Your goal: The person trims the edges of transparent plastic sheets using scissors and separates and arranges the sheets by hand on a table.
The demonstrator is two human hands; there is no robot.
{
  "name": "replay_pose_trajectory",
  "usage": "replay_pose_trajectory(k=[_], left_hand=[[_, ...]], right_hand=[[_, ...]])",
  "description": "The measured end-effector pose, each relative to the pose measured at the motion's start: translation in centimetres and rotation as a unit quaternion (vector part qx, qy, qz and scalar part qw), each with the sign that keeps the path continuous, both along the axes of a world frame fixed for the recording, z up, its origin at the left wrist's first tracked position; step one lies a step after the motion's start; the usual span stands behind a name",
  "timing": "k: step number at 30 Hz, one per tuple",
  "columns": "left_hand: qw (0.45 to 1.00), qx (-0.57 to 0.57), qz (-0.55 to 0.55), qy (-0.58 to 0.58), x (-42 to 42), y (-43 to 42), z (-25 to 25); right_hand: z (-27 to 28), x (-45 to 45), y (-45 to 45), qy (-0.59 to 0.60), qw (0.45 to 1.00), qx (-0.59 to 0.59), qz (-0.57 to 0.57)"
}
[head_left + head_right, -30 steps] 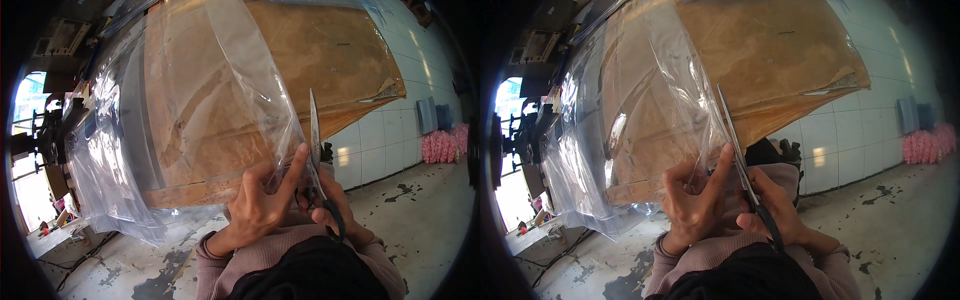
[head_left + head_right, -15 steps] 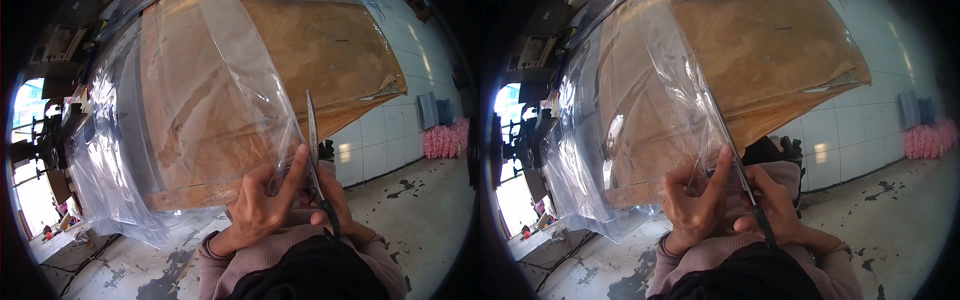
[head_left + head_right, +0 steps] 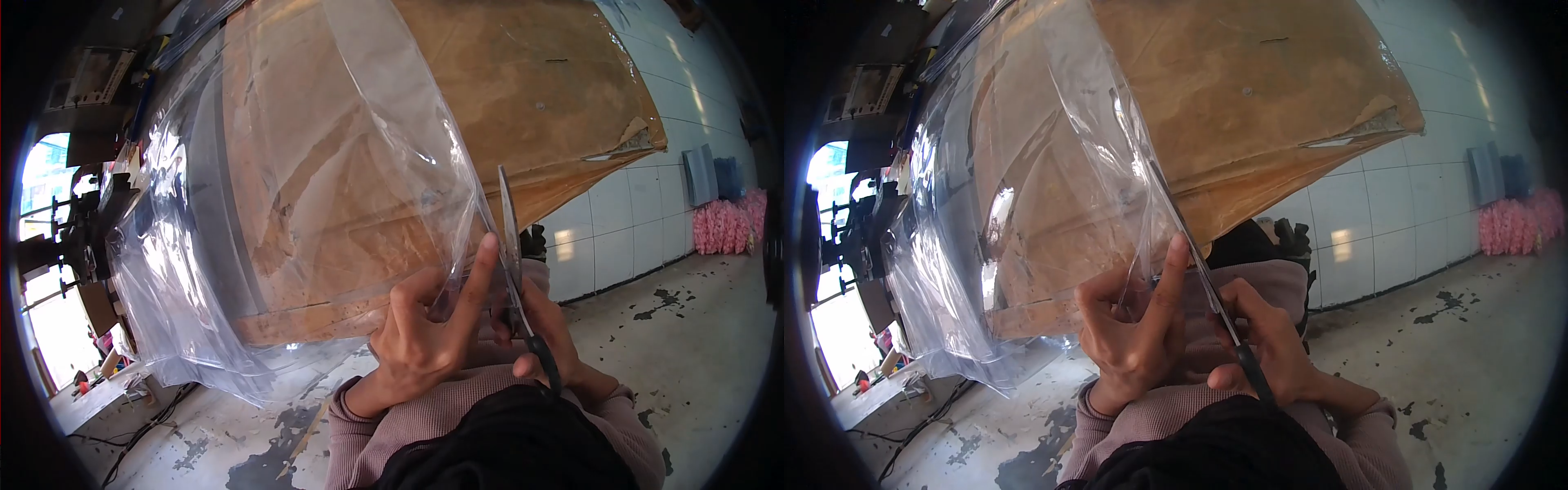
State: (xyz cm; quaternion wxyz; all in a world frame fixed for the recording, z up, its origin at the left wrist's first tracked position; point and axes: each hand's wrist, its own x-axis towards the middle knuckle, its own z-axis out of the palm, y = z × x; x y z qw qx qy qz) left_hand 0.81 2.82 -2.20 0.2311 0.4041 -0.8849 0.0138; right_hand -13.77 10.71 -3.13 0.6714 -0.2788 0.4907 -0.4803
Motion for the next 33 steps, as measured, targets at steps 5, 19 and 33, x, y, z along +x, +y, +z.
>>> replay_pose_trajectory(k=[5, 19, 33], left_hand=[[0.999, -0.038, 0.012, -0.017, 0.11, 0.03, -0.30], [0.999, -0.039, 0.019, -0.025, -0.18, 0.14, -0.21], [0.999, -0.022, 0.017, -0.016, -0.41, 0.09, 0.02]], right_hand=[[0.08, 0.21, -0.36, 0.021, 1.000, -0.008, -0.006], [-0.53, 0.33, 0.45, 0.026, 0.999, 0.027, -0.021], [-0.56, 0.03, -0.13, 0.019, 0.999, 0.013, -0.032]])
